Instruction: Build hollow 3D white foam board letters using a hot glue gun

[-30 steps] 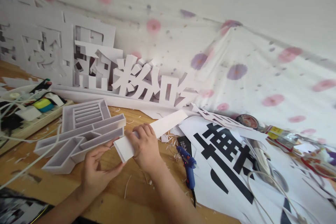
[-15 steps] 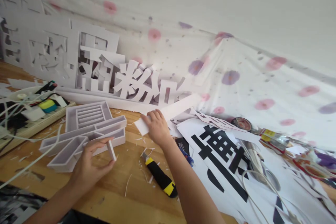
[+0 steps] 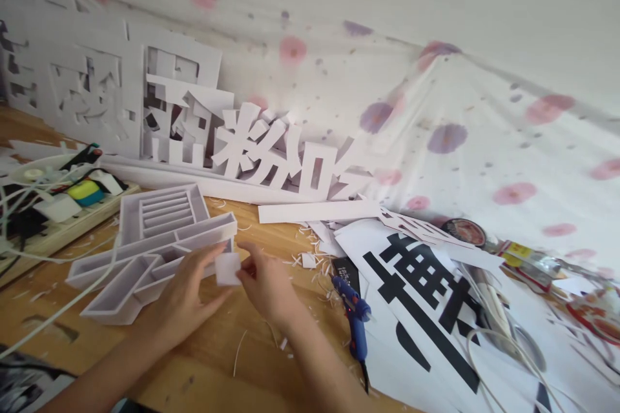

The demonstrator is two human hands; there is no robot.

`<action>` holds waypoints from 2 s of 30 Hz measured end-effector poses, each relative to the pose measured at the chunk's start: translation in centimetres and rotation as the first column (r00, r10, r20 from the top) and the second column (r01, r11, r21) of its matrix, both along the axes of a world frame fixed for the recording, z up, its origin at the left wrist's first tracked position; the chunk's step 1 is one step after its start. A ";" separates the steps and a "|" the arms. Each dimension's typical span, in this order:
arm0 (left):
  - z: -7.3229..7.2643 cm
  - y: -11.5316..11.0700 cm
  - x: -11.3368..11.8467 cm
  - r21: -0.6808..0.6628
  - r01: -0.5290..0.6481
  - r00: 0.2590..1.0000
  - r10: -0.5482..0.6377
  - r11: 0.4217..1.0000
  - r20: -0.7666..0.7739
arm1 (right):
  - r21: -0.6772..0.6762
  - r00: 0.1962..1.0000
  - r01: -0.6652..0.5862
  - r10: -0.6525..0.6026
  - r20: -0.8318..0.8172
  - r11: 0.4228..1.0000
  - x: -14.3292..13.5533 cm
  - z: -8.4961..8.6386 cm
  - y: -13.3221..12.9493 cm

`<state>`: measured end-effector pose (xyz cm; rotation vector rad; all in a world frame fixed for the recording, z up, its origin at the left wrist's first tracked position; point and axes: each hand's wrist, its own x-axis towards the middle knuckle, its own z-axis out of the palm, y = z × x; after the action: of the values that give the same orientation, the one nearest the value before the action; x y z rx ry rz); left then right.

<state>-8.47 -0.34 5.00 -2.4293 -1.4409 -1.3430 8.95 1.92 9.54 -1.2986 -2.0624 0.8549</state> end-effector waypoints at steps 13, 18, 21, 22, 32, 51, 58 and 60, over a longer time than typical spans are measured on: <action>-2.0 -2.9 0.1 -0.162 -0.072 0.984 0.044 0.984 -0.171 | 0.112 0.956 0.252 -0.229 -0.182 0.961 0.9 -1.8 1.0; 0.9 -4.7 0.4 -0.273 0.099 0.991 -0.118 0.957 -0.056 | 0.174 0.978 0.143 -0.113 -0.174 0.974 0.6 -1.4 0.5; 2.1 -3.5 -1.7 -0.244 0.025 1.000 -0.028 0.969 -0.007 | 0.160 0.986 0.078 -0.052 -0.159 0.984 1.0 -1.0 -0.2; 2.3 -2.9 -2.6 -0.245 -0.007 1.000 0.007 0.969 -0.002 | 0.153 0.990 0.053 -0.031 -0.141 0.987 1.2 -0.8 -0.3; 2.9 1.7 -5.9 -0.457 0.148 0.971 -0.216 0.877 -0.099 | 0.065 0.963 -0.194 0.177 0.203 0.979 1.8 0.2 -0.1; 0.2 1.3 -4.2 -0.458 0.120 0.975 -0.191 0.881 -0.111 | -0.083 0.779 -0.285 0.282 0.560 0.955 -0.1 1.2 1.6; -0.1 1.0 -4.0 -0.439 0.093 0.979 -0.162 0.894 -0.121 | 0.014 0.772 -0.236 0.178 0.610 0.972 -0.8 0.7 1.0; 0.0 1.0 -4.0 -0.439 0.099 0.977 -0.171 0.893 -0.128 | 0.011 0.755 -0.253 0.190 0.628 0.967 -1.1 1.1 1.1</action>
<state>-12.50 0.62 4.96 -2.8759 -1.7022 -0.8813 7.88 3.06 10.61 -1.4312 -2.7859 0.4247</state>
